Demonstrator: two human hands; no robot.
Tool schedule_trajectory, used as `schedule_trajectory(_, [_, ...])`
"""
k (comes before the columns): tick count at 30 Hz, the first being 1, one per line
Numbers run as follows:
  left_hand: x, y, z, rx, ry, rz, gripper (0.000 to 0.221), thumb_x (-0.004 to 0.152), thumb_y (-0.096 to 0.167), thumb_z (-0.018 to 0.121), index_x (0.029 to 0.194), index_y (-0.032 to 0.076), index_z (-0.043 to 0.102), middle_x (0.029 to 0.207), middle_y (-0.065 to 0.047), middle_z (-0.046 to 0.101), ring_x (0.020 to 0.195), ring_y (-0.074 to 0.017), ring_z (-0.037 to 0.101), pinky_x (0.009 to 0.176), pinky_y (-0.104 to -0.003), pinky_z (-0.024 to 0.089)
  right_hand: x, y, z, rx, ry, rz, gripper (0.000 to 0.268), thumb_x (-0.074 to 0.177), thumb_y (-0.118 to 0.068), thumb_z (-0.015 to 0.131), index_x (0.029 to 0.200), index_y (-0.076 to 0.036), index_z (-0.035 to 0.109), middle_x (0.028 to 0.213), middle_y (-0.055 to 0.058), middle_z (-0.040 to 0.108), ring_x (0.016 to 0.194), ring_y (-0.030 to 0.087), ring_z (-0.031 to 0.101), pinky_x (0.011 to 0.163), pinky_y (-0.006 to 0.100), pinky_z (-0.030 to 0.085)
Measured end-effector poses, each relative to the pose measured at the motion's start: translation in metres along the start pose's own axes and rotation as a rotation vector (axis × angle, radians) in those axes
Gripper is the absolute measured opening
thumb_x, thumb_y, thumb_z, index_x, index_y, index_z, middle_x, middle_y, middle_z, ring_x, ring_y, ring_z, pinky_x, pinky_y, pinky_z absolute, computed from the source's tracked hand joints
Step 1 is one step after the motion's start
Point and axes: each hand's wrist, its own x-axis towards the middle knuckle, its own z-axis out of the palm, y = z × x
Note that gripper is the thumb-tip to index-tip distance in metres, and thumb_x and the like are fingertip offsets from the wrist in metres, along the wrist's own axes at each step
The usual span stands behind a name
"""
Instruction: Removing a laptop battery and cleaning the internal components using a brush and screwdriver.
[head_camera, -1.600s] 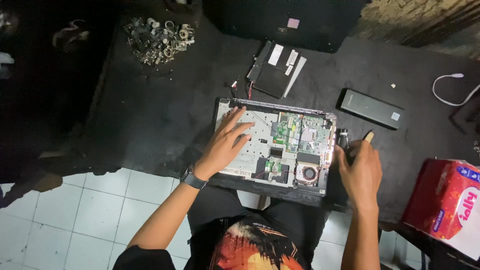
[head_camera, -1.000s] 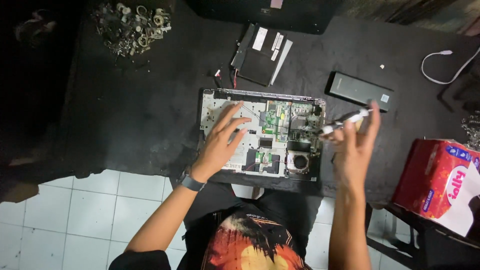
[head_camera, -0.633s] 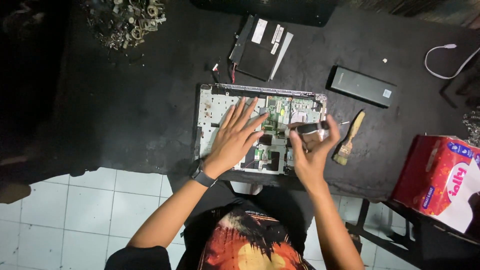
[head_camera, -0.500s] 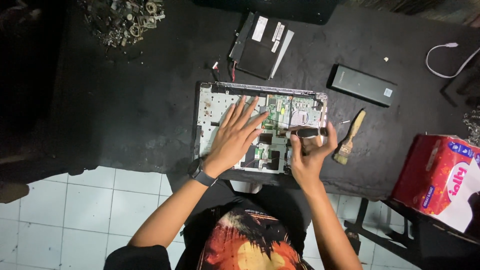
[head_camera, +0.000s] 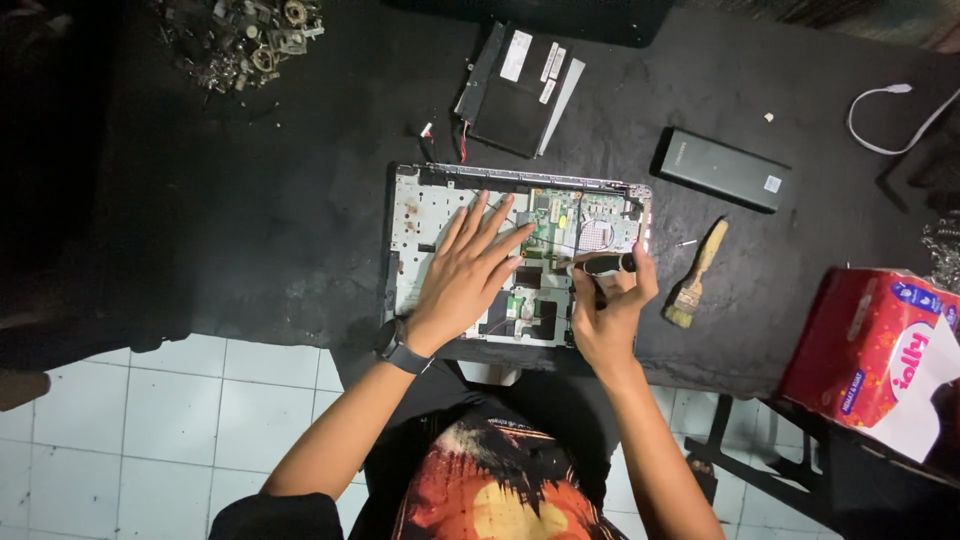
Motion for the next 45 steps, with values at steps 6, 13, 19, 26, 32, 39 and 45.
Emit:
schedule_trajectory(6, [-0.002,-0.004,0.007,0.01,0.059,0.019,0.042,0.105,0.03,0.052,0.147,0.027,0.052,0.163,-0.011,0.033,0.154,-0.0344,0.019,0.125,-0.051,0.013,0.012,-0.044,0.001,-0.116,-0.086,-0.048,0.076,0.096,0.004,0.058,0.16,-0.014,0.022,0.109,0.025,0.068,0.051,0.036,0.066,0.036,0.033,0.039])
schedule_trajectory(13, [-0.003,0.0,-0.001,-0.014,0.079,0.027,0.04,0.106,0.033,0.049,0.145,0.025,0.055,0.163,-0.011,0.033,0.154,-0.0338,0.018,0.126,-0.049,0.012,0.007,-0.031,0.009,-0.323,-0.023,-0.125,0.072,0.087,-0.008,0.083,0.135,-0.028,0.034,0.111,0.02,0.065,0.075,0.041,0.071,0.043,0.042,0.048])
schedule_trajectory(19, [-0.002,-0.001,0.0,-0.029,0.046,0.011,0.04,0.106,0.033,0.05,0.145,0.025,0.055,0.164,-0.011,0.033,0.155,-0.0336,0.017,0.126,-0.049,0.011,0.011,-0.038,0.009,-0.312,-0.03,-0.078,0.072,0.089,-0.01,0.081,0.137,-0.028,0.031,0.111,0.018,0.066,0.066,0.032,0.068,0.042,0.037,0.046])
schedule_trajectory(26, [-0.002,-0.001,0.008,-0.016,0.028,-0.001,0.04,0.105,0.029,0.052,0.145,0.024,0.055,0.164,-0.009,0.032,0.153,-0.0335,0.018,0.125,-0.049,0.012,0.014,-0.045,-0.025,-0.196,0.146,0.164,0.043,0.093,-0.001,0.072,0.132,0.0,0.052,0.116,0.024,0.059,0.095,0.047,0.068,0.09,0.052,0.054])
schedule_trajectory(32, [0.001,0.004,0.0,-0.02,-0.005,-0.041,0.041,0.106,0.032,0.048,0.145,0.022,0.055,0.164,-0.011,0.03,0.154,-0.0317,0.015,0.125,-0.048,0.006,0.064,-0.08,-0.079,0.026,0.197,0.309,0.048,0.106,0.005,0.051,0.148,-0.012,0.036,0.119,0.011,0.035,0.085,0.028,0.06,0.086,0.042,0.055])
schedule_trajectory(39, [0.0,-0.006,0.006,-0.1,0.059,-0.033,0.04,0.102,0.031,0.059,0.141,0.026,0.058,0.167,-0.005,0.023,0.154,-0.0316,0.014,0.124,-0.052,0.016,0.072,-0.095,-0.067,-0.512,-0.289,0.365,0.013,0.097,-0.016,0.075,0.108,-0.01,0.078,0.108,0.019,0.054,0.073,0.031,0.068,0.068,0.043,0.056])
schedule_trajectory(45, [0.002,-0.003,0.005,-0.093,0.062,-0.058,0.038,0.102,0.032,0.059,0.139,0.023,0.06,0.166,-0.007,0.025,0.154,-0.0319,0.016,0.123,-0.053,0.018,0.063,-0.106,-0.044,-0.646,-0.409,0.293,0.017,0.099,-0.024,0.071,0.107,-0.009,0.073,0.114,0.013,0.049,0.067,0.035,0.071,0.052,0.045,0.057])
